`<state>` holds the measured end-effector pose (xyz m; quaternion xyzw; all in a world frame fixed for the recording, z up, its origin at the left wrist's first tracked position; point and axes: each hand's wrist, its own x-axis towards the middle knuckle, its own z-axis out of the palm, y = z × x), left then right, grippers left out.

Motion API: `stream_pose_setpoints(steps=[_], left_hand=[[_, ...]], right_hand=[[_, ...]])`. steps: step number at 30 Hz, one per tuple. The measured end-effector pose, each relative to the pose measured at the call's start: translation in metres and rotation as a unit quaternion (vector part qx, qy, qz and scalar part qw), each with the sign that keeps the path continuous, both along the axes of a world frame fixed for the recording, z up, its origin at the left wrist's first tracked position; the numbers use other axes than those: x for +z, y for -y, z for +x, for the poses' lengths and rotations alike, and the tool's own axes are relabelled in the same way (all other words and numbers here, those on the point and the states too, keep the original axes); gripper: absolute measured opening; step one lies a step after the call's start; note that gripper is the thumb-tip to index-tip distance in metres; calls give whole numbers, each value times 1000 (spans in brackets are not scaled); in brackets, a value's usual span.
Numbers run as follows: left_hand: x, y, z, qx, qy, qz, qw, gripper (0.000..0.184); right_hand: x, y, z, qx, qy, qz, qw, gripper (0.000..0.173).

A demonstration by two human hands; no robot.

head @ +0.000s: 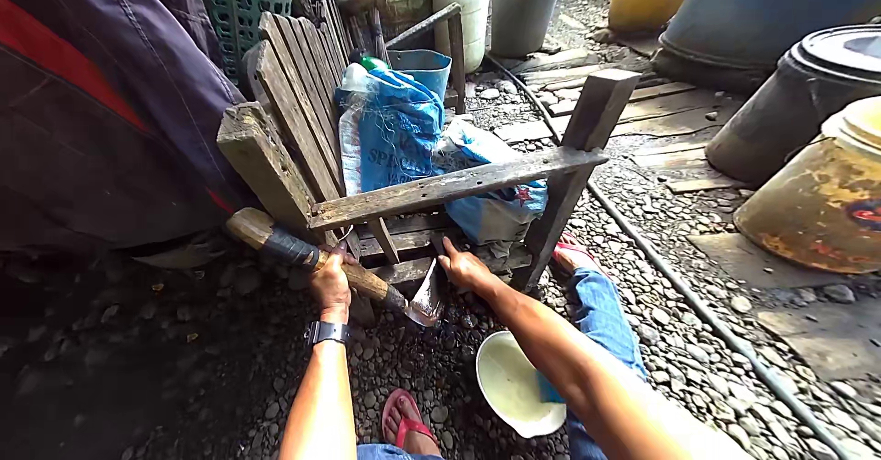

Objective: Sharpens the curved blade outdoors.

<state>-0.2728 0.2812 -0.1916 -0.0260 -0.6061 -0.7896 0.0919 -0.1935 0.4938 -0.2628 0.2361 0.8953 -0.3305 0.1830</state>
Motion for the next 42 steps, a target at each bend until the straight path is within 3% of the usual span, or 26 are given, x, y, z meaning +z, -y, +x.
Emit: stream_pose_setpoints(steps=[2, 7, 13, 19, 24, 30, 36, 42], left_hand=[[1, -1, -1, 4, -4, -2, 1000, 22], [-1, -1, -3, 5, -11, 5, 1000, 22], [1, -1, -3, 4, -2, -10, 1000, 21], [0, -1, -4, 0, -13, -13, 1000, 22], [1, -1, -2, 0, -8, -13, 1000, 23], [-1, 0, -4, 0, -11, -7, 1000, 22], [2, 0, -1, 11, -9, -14, 1000, 22], [0, -1, -3, 6, -18, -12, 1000, 21]], right_hand=[[3, -2, -8, -9, 7, -8, 1000, 63], [-10, 9, 31, 48, 1, 22, 999, 65], [3, -3, -9, -4, 3, -15, 1000, 62], [-11, 10, 37, 48, 1, 28, 998, 65], [-1, -7, -2, -5, -5, -2, 1000, 62], [-11, 9, 37, 53, 5, 26, 998, 65], [4, 1, -5, -38, -3, -38, 999, 62], [-10, 10, 29, -20, -21, -25, 999, 64]])
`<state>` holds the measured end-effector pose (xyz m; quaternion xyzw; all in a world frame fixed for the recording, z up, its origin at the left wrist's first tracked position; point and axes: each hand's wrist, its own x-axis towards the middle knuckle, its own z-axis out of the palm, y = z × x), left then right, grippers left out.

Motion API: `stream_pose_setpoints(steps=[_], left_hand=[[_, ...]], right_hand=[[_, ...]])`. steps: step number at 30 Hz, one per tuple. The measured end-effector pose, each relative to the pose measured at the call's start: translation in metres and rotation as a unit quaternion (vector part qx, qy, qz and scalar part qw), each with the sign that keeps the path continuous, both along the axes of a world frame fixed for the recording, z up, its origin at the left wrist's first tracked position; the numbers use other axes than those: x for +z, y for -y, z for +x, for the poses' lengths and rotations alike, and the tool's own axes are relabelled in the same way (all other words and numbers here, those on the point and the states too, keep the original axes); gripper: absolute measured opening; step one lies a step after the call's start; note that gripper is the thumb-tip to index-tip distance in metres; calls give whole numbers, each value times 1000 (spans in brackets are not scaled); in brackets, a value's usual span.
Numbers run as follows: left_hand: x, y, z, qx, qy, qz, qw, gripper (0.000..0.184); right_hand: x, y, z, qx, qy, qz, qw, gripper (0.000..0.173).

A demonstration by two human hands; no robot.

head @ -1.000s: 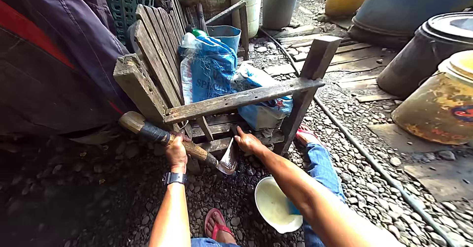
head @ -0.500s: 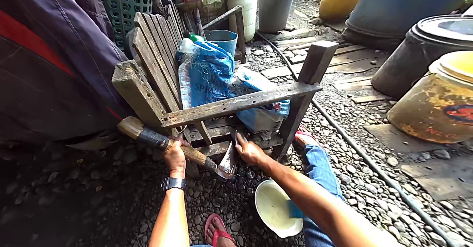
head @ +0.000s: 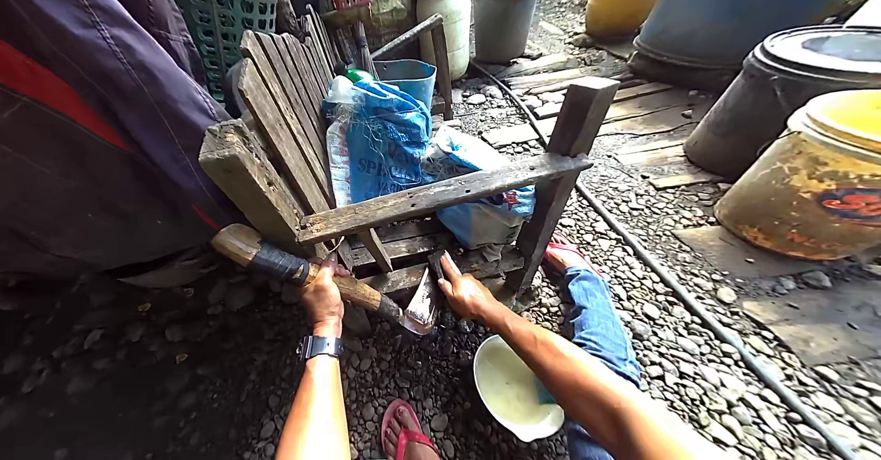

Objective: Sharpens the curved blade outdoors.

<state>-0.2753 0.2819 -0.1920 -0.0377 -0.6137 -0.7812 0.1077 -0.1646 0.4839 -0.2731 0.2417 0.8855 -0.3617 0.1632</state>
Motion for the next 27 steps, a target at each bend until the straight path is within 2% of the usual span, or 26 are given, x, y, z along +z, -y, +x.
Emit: stream_pose_setpoints(steps=[4, 10, 15, 20, 25, 27], left_hand=[[-1, 0, 0, 7, 2, -10, 1000, 22], [2, -2, -2, 6, 4, 0, 1000, 21], [1, -2, 1, 12, 3, -11, 1000, 22], [1, -1, 1, 0, 4, 2, 1000, 22], [-1, 0, 1, 1, 10, 2, 1000, 22], [-3, 0, 1, 0, 1, 5, 1000, 22]], right_hand=[[15, -12, -30, -63, 14, -46, 997, 61], [4, 3, 0, -49, -15, -21, 998, 63], [15, -7, -27, -104, 2, -72, 992, 60], [4, 7, 2, -43, -2, -15, 999, 64], [17, -10, -29, -92, 18, -73, 993, 61], [14, -6, -22, -87, 9, -61, 994, 61]])
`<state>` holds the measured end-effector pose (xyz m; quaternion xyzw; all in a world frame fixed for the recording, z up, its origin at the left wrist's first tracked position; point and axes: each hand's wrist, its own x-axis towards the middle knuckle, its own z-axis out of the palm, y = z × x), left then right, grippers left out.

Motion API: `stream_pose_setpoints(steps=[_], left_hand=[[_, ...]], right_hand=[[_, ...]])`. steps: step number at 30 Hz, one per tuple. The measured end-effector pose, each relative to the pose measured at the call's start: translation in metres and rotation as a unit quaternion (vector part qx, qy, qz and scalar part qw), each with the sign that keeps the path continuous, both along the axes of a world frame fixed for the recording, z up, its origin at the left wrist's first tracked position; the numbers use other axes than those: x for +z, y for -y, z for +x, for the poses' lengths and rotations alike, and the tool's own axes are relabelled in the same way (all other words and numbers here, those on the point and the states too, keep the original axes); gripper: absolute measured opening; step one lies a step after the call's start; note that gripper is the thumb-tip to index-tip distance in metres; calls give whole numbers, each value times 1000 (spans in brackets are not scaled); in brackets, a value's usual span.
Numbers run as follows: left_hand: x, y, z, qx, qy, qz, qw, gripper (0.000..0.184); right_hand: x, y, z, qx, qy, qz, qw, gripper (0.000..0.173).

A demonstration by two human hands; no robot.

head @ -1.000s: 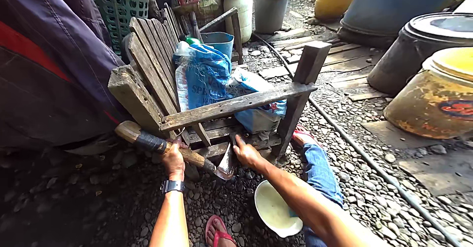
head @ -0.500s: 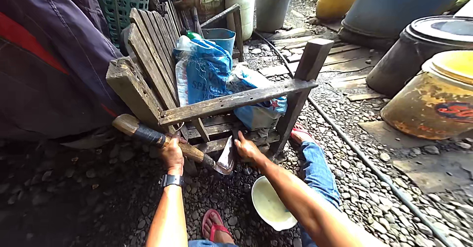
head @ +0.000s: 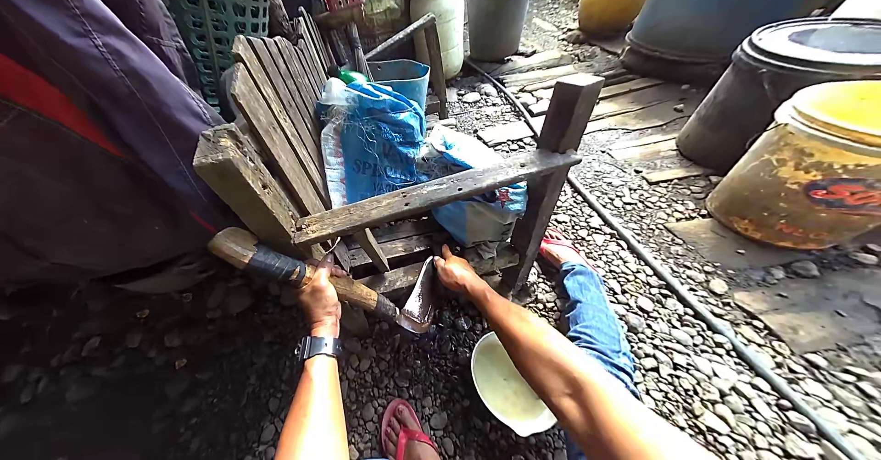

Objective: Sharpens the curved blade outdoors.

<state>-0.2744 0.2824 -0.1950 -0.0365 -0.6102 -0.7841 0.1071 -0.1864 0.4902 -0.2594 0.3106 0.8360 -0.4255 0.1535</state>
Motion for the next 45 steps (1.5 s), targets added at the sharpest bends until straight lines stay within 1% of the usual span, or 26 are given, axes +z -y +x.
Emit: stream_pose_setpoints(steps=[2, 4, 6, 9, 10, 13, 15, 18, 21, 24, 26, 28, 32, 33, 35, 37, 38, 40, 43, 45], left_hand=[[0, 0, -1, -2, -7, 3, 1000, 23], [3, 0, -1, -1, -7, -6, 1000, 23], [4, 0, 1, 3, -2, -21, 1000, 21], [3, -1, 1, 6, -4, -15, 1000, 21], [2, -1, 1, 7, -4, -14, 1000, 21], [2, -1, 0, 5, -4, -11, 1000, 22], [1, 0, 0, -1, -2, -9, 1000, 22], [2, 1, 0, -11, 6, -9, 1000, 23], [1, 0, -2, -5, 8, -7, 1000, 24], [0, 0, -3, 5, 6, -17, 1000, 22], [1, 0, -4, 9, 6, -17, 1000, 21], [1, 0, -4, 10, 9, -15, 1000, 21], [4, -3, -1, 16, 17, -17, 1000, 22], [4, -2, 0, 18, 20, -17, 1000, 21], [0, -1, -2, 11, 16, -17, 1000, 20], [-1, 0, -6, 13, 1, -16, 1000, 20], [0, 1, -7, 13, -5, -14, 1000, 21], [-1, 0, -5, 7, -1, -12, 1000, 23], [1, 0, -4, 9, 2, -17, 1000, 22], [1, 0, -3, 9, 2, -17, 1000, 22]], right_hand=[[-7, 7, 16, 32, -14, 33, 999, 63], [-7, 9, 22, 45, -11, 44, 998, 63], [-3, 5, 14, 41, -13, 34, 998, 62], [6, -5, -8, 19, 14, 8, 1000, 61], [4, -3, -6, 31, 15, 21, 999, 61], [-8, 13, 19, 106, 2, 84, 991, 64], [-7, 19, 27, 135, 26, 88, 987, 65], [0, 7, 4, 146, 4, 84, 986, 63], [3, -2, -17, 144, 12, 70, 987, 62], [-13, 7, 15, 189, -20, 86, 978, 64], [-15, 12, 33, 218, -23, 78, 973, 64], [-10, 9, 25, 218, -19, 80, 972, 64], [4, 0, -20, 192, 14, 65, 979, 62], [1, 0, -18, 196, 12, 67, 978, 63], [-12, 3, 4, 220, -17, 75, 973, 64], [-14, 6, 25, 245, -27, 70, 967, 65], [-12, 6, 28, 250, -26, 68, 965, 64], [-9, 1, 17, 243, -27, 74, 967, 64], [0, -2, -18, 208, 8, 66, 976, 63], [-5, 2, -12, 202, -2, 68, 977, 64]])
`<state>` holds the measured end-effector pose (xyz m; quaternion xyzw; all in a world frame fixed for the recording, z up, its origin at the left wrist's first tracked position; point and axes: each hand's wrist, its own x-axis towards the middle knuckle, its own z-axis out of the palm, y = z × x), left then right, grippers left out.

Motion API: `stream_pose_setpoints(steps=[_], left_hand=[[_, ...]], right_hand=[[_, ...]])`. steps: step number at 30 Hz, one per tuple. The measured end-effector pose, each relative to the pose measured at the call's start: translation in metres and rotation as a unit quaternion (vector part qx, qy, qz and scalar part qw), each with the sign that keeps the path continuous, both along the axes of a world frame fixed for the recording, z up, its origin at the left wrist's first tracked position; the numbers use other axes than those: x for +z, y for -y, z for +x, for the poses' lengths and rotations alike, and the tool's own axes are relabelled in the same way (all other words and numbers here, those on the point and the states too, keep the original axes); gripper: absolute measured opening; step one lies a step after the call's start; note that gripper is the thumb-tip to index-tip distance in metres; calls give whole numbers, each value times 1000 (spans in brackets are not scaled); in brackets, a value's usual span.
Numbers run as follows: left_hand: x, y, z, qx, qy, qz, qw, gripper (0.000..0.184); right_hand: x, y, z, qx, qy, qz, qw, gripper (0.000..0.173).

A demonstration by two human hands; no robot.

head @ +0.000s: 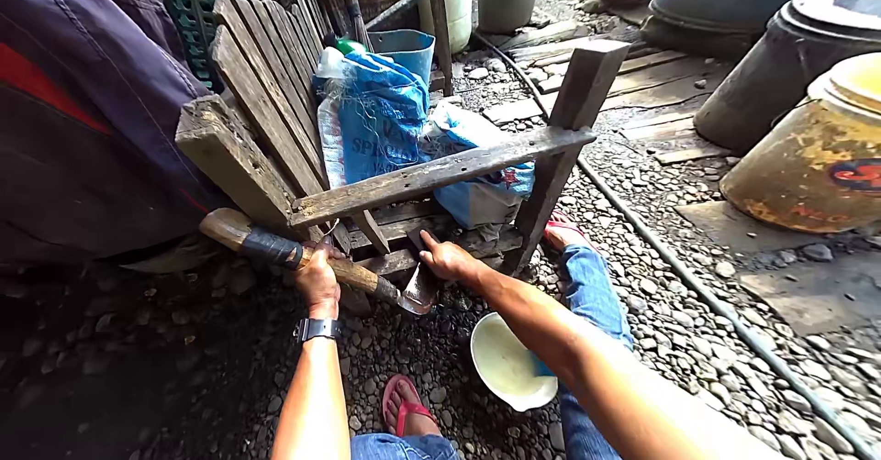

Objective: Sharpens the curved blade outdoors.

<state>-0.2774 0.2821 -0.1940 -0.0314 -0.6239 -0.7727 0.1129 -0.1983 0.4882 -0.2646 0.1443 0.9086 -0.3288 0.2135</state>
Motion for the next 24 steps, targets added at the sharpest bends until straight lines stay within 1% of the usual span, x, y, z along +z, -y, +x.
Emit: stream_pose_setpoints(steps=[2, 4, 6, 10, 11, 13, 15, 17, 21, 22, 24], left_hand=[[0, -1, -1, -2, -2, 5, 1000, 22], [-1, 0, -2, -3, -5, 7, 1000, 22], [-3, -1, -2, -6, -7, 7, 1000, 22], [1, -1, -2, 1, 0, 6, 1000, 22], [1, -1, -1, 1, 2, 6, 1000, 22], [1, -2, -2, -3, 5, 7, 1000, 22], [1, -2, -2, -3, 5, 11, 1000, 22], [1, -1, -1, -4, 6, 16, 1000, 23], [3, -1, 1, 2, 11, -4, 1000, 22], [2, 0, 1, 4, 10, -6, 1000, 22], [1, -1, 1, 3, 8, -2, 1000, 22]], right_hand=[[-8, 2, 25, 23, -25, -7, 999, 65], [-7, 3, 42, 46, -17, -12, 999, 65], [-1, -2, 36, 41, -18, 0, 999, 64], [6, -4, -7, -15, 17, 12, 1000, 64], [4, -1, -3, -12, 10, 10, 1000, 64], [-5, 2, 23, 16, -22, 2, 1000, 65], [-7, 4, 43, 40, -19, -9, 999, 65], [-5, 0, 38, 32, -19, 0, 999, 65], [7, -7, -5, -38, 22, 13, 999, 64], [4, -4, -2, -40, 18, 13, 999, 64], [-5, 2, 22, -8, -16, 8, 1000, 64]])
